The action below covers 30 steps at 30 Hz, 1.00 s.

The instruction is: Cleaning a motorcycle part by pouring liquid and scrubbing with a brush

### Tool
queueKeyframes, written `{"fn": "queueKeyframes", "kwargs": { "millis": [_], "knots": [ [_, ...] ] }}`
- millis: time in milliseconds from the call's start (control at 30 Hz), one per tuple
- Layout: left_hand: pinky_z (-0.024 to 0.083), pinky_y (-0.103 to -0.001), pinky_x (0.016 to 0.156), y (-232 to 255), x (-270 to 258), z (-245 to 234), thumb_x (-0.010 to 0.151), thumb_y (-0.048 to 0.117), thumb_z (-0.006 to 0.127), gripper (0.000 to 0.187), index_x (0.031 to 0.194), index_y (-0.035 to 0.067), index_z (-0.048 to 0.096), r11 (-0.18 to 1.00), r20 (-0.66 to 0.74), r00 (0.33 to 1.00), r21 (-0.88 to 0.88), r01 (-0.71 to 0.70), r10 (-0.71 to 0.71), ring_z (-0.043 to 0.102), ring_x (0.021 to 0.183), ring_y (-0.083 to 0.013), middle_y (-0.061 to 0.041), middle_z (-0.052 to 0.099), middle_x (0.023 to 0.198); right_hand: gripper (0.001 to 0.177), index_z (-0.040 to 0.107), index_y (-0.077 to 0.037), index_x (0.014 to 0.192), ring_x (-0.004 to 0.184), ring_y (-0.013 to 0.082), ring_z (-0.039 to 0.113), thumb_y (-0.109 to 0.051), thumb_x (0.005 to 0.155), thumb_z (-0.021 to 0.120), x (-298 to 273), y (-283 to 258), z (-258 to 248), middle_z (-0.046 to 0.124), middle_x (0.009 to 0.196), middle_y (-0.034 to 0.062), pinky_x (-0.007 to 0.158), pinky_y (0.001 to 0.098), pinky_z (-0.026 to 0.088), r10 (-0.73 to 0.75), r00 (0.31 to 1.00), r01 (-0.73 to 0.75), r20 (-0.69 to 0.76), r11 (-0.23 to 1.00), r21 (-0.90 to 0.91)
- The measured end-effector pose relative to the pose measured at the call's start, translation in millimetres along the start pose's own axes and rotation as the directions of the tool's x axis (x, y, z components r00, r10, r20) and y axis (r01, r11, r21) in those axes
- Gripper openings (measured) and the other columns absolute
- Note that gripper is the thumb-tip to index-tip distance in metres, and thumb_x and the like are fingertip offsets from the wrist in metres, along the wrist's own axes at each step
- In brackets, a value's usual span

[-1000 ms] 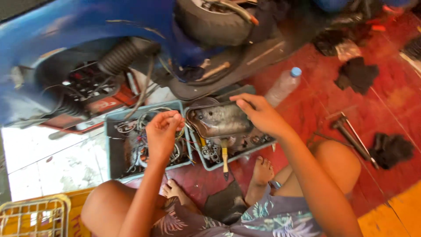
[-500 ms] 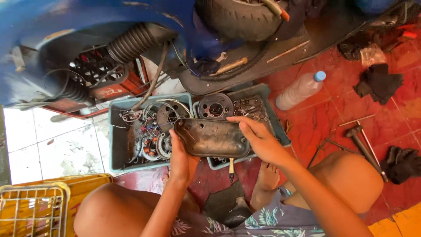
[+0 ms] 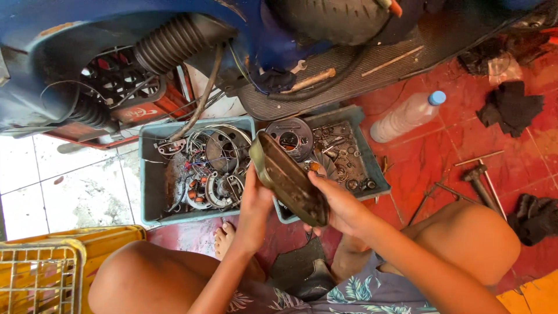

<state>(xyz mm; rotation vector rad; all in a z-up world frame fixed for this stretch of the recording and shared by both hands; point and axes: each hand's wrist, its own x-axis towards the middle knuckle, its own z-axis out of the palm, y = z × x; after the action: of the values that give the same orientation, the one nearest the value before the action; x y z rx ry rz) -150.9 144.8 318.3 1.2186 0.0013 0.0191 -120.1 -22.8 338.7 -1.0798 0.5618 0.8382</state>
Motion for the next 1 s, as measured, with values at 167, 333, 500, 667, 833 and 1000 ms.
{"fn": "queueKeyframes", "kwargs": {
  "millis": [167,333,500,667,833,1000],
  "knots": [
    [0.044,-0.046,0.11,-6,1,10,0.068,0.016,0.092,0.124,0.159,0.01,0.008,0.987,-0.028,0.999,-0.161,0.014,-0.019,0.049,0.128,-0.0329,-0.022,0.042,0.144,0.072,0.055,0.003,0.121,0.055,0.0373,0.062,-0.061,0.089,0.06,25,18,-9,0.062,0.087,0.0299,0.038,0.0438,0.05,0.04,0.999,-0.04,0.016,0.999,-0.011],
    [0.054,-0.042,0.101,-12,3,8,0.062,0.006,0.093,0.126,0.157,0.01,0.01,0.985,-0.114,0.99,-0.159,0.069,-0.088,0.061,0.118,-0.0315,-0.02,0.049,0.136,0.079,0.056,0.0,0.138,0.112,0.0373,0.06,-0.063,0.092,0.046,19,9,-16,0.06,0.124,0.0262,0.093,0.0503,0.053,-0.073,0.991,0.085,0.114,0.991,-0.105],
    [0.053,-0.035,0.096,-12,0,7,0.059,0.004,0.095,0.136,0.157,0.007,0.0,0.971,-0.26,0.937,-0.117,0.211,-0.235,0.052,0.111,-0.0271,-0.018,0.039,0.133,0.066,0.06,0.001,0.129,0.094,0.0394,0.066,-0.05,0.087,0.066,36,16,-40,0.067,0.106,0.0244,0.077,0.0506,0.058,-0.198,0.866,0.428,0.459,0.769,-0.475],
    [0.044,-0.058,0.108,6,0,6,0.075,0.025,0.086,0.116,0.158,0.005,0.006,0.945,-0.233,0.916,-0.094,0.314,-0.327,0.048,0.131,-0.0476,-0.032,0.037,0.142,0.076,0.054,0.015,0.125,0.071,0.0313,0.068,-0.051,0.087,0.062,28,31,-39,0.062,0.087,0.0217,0.053,0.035,0.058,-0.165,0.843,0.312,0.512,0.925,-0.216],
    [0.05,-0.036,0.103,8,12,1,0.085,0.033,0.064,0.063,0.141,0.006,0.051,0.896,-0.262,0.86,-0.199,0.397,-0.439,0.06,0.118,-0.0184,-0.011,0.063,0.129,0.058,0.062,0.006,0.111,0.06,0.0281,0.069,-0.043,0.08,0.072,18,13,-42,0.069,0.073,0.0227,0.044,0.0289,0.048,-0.109,0.878,0.161,0.466,0.984,-0.074],
    [0.051,-0.041,0.092,-24,19,-25,0.083,0.07,0.034,0.094,0.147,0.001,0.044,0.863,-0.082,0.863,-0.143,0.484,-0.498,0.059,0.112,-0.0274,-0.017,0.062,0.121,0.101,0.045,0.002,0.145,0.106,0.0211,0.063,-0.036,0.059,0.084,24,9,-58,0.065,0.122,0.0148,0.081,0.0323,0.056,-0.068,0.949,0.129,0.307,0.975,-0.183]
  ]
}}
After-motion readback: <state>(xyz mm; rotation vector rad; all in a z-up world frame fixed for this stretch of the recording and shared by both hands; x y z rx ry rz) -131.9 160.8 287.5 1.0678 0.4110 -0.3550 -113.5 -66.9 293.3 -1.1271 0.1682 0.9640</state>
